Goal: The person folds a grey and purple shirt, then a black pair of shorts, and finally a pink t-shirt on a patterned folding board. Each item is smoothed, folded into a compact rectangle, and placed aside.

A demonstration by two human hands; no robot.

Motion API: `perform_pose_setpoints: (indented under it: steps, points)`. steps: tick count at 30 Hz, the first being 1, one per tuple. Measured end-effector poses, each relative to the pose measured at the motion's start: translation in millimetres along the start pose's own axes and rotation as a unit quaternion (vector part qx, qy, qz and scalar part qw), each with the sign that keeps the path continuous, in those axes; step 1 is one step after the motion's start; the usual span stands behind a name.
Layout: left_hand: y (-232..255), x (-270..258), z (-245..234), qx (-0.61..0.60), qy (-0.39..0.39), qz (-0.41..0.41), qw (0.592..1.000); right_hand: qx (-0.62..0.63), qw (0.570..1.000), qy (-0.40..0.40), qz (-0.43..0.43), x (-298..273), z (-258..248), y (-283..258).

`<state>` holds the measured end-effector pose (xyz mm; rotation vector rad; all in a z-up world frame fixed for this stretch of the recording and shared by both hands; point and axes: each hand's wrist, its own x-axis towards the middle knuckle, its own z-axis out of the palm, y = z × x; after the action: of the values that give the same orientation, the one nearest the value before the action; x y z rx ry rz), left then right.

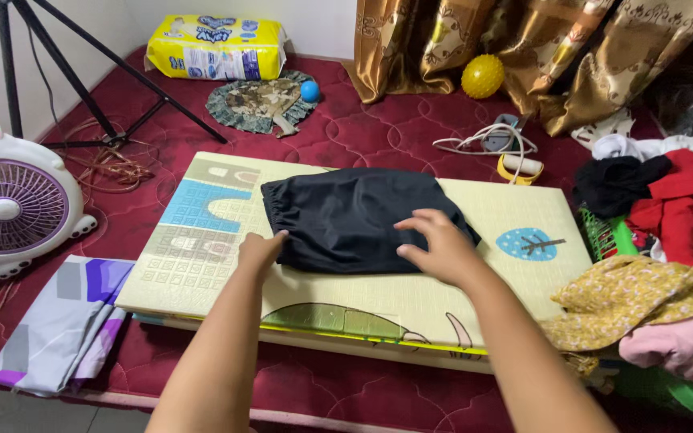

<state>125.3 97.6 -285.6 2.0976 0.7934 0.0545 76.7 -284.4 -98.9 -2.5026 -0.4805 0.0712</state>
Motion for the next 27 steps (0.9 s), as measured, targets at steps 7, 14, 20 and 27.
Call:
perform_pose_setpoints:
  steps: [7,14,20,27]
  points:
    - [27.5,-31.5,11.1,0.115,-0.048,0.005,0.992,-0.146,0.972,-0.050,0.178,23.4,24.2,115.6]
    - [36.3,-31.1,14.4,0.000,-0.073,0.018,0.997,-0.241,0.946,-0.094,0.193,5.2,42.5,137.5]
    - [33.1,-21.3,-25.6,-0.227,-0.148,-0.031,0.962,-0.057,0.977,-0.128,0.160,-0.3,2.5,149.9]
    - [3.3,-43.3,-54.5,-0.035,-0.145,-0.016,0.989,-0.022,0.972,-0.104,0.212,-17.3,33.9,175.7]
